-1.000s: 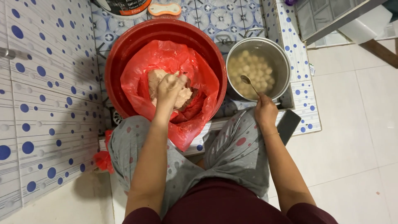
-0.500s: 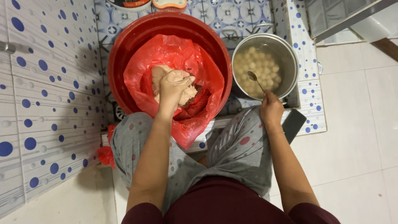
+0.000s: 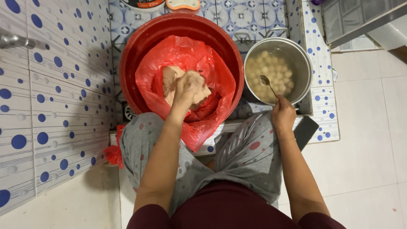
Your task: The person is manually forming meatballs from a large bowl of meat paste and dropping them into a pot of water using a spoon.
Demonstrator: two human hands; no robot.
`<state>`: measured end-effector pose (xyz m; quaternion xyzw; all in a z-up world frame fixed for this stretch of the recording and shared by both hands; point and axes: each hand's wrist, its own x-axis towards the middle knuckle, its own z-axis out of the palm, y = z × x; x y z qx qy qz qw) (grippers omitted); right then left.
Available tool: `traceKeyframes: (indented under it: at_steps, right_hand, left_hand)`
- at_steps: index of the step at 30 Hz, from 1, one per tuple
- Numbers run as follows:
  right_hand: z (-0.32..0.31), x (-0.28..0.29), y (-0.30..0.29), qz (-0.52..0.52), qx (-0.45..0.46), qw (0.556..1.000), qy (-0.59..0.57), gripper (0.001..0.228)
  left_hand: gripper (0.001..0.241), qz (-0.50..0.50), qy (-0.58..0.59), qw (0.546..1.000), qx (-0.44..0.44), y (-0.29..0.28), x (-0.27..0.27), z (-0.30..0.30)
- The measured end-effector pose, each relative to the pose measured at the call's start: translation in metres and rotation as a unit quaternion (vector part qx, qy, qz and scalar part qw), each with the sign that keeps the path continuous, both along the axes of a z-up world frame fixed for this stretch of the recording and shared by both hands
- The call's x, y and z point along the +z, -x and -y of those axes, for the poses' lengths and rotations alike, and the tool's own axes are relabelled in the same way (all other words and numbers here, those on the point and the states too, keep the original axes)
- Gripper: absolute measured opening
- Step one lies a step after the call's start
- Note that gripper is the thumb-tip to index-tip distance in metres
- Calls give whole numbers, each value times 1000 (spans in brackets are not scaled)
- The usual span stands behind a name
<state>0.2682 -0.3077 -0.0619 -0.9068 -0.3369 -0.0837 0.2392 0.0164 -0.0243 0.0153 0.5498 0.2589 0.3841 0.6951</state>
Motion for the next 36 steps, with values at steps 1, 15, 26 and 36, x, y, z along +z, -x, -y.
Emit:
traceKeyframes:
  at_steps: [1,15,26,36]
  right_hand:
    - [0,0,0,0,1,1000,0,19]
    - [2,-3,-2,16,9,1000,9,20]
    - [-1,7,4,0,9,1000,-9,19]
    - [-1,8,5,9,16,1000,-6,20]
  left_hand:
    - [14,0,0,1000,1,3,10,1]
    - [25,-147,-46,986,58,1,-17,0]
    - [23,-37,13,999,6,6,4,2]
    - [32,-74,38,996,10,3,31,11]
